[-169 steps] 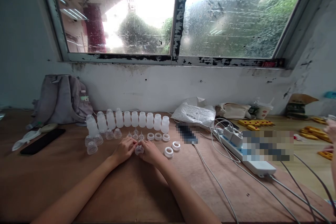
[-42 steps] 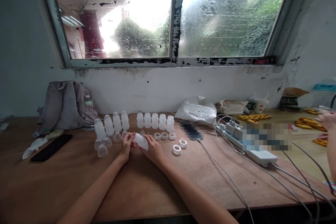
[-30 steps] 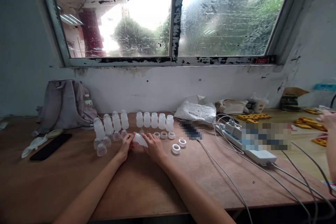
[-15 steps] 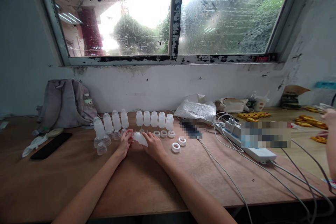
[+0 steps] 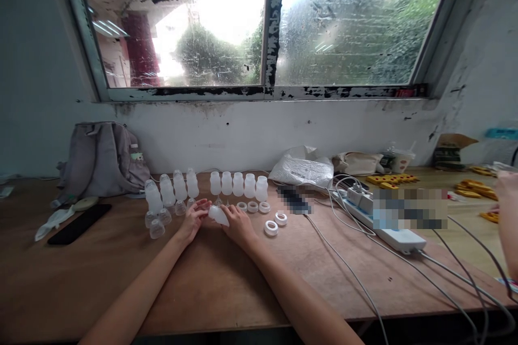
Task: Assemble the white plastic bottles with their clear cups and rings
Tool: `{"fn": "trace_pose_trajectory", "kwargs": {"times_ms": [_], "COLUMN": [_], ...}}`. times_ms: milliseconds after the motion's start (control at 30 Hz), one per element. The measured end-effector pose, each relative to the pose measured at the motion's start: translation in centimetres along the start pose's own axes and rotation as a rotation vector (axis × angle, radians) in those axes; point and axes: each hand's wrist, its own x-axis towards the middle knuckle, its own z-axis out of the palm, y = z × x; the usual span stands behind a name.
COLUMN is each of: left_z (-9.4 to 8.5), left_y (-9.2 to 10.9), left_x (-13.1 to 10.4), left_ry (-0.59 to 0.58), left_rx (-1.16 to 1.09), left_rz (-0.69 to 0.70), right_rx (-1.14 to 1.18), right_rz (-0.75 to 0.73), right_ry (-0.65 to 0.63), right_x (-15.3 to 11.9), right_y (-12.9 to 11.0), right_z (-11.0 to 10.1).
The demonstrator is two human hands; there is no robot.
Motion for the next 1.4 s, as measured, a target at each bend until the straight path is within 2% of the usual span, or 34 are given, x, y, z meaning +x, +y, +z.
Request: {"fn": "trace_pose_trajectory", "kwargs": {"times_ms": [33,100,200,400,533,700,833,900,967,1100,1167,1233,1333,1400], "left_z": [0.1,0.1,0.0,0.0,0.5,0.9,1.0,1.1,1.2,1.9,2.5,3.0,3.4,3.3], "left_y": [0.1,0.0,-0.2,0.1,0.0,0.3,0.9,1.0,0.9,0.8,0.6,0.5,0.3,0.3], "left_x": [0.0,0.0,0.0,-0.1,-0.6,-1.0,-1.0,-1.0,-1.1,-1.7,-2.1,-2.6,-3.0,-3.2], "left_ry": [-0.012,0.035,0.104,0.007,-0.014,-0.074,-0.109,-0.116,-0.128,-0.178,-0.141,-0.042,0.128,0.186], "left_rx": [-0.033,-0.046,0.018,-0.041,0.013,0.053,0.027,0.012,-0.010,-0.074,-0.105,-0.108,-0.034,0.026], "left_rz": [0.024,0.029,-0.034,-0.014,-0.107,-0.070,-0.019,-0.003,-0.029,-0.189,-0.196,-0.133,-0.037,-0.004], "right_rx": [0.000,0.002,-0.002,0.023,0.062,0.388,0.785,0.891,0.843,0.431,0.285,0.238,0.306,0.418], "right_rz": [0.005,0.011,0.011,0.052,0.056,0.191,0.302,0.341,0.352,0.285,0.198,0.153,0.189,0.212], "right_ry": [0.002,0.007,0.002,0.010,0.013,-0.003,-0.132,-0.177,-0.144,0.045,0.094,0.086,0.022,-0.008], "right_x": [0.0,0.0,0.0,0.0,-0.1,0.0,0.4,0.5,0.4,-0.5,-1.0,-1.3,-1.5,-1.6], "right_y": [0.1,0.1,0.1,0.0,-0.2,-0.8,-1.0,-1.1,-1.5,-3.0,-3.9,-4.5,-4.9,-5.0], "right_z": [0.0,0.1,0.2,0.1,0.2,-0.1,-1.1,-1.3,-1.3,-0.3,0.1,0.5,0.9,1.0]}}
